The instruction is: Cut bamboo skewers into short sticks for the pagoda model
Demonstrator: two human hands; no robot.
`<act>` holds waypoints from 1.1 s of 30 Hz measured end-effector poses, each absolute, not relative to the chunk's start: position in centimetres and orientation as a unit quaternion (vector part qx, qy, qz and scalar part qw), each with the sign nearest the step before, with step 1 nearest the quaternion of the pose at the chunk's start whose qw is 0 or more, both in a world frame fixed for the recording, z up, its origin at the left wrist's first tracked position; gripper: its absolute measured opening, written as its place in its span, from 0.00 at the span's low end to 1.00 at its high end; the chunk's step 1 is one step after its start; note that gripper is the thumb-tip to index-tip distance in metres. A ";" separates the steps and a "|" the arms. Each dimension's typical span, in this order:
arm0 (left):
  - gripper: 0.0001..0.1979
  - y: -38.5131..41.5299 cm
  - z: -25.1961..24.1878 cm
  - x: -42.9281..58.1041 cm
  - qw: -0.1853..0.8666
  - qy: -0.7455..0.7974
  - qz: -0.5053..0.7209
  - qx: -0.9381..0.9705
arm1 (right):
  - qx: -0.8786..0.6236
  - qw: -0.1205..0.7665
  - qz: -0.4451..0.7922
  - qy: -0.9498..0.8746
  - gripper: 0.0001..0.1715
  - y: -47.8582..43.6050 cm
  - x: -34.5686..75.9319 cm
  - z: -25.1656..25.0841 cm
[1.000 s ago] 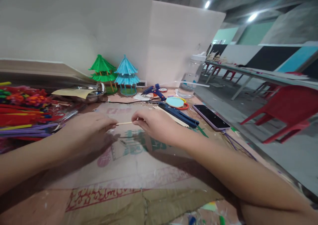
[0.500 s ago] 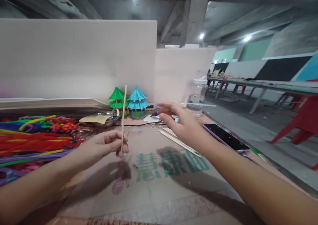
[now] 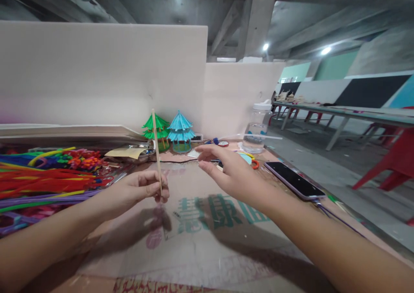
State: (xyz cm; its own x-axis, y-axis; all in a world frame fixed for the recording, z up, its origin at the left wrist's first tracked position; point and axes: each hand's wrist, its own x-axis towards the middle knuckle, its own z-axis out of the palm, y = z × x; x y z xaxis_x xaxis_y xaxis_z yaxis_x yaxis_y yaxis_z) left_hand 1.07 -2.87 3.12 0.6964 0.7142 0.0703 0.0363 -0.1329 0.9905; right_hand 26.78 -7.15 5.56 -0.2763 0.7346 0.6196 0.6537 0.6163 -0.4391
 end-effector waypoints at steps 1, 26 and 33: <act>0.20 -2.9 3.1 1.1 0.601 0.270 0.279 0.698 | -0.434 0.411 0.051 -0.800 0.19 -7.1 26.8 5.5; 0.09 -4.1 4.0 1.0 0.264 0.372 0.194 0.869 | -0.438 0.464 0.208 -0.741 0.21 -7.3 25.5 3.6; 0.17 0.6 9.0 -5.1 -0.112 0.575 0.038 0.810 | -0.435 0.265 -0.103 -0.854 0.21 -3.7 26.4 -1.7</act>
State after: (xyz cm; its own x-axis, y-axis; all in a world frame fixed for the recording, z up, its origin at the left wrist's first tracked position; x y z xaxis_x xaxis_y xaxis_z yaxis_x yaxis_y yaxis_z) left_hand -5.12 0.56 9.03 0.3369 0.9220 0.1906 0.9392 -0.3148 -0.1372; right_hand 26.42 -3.67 -1.72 -0.4805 0.6890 0.5426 0.7985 0.5996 -0.0543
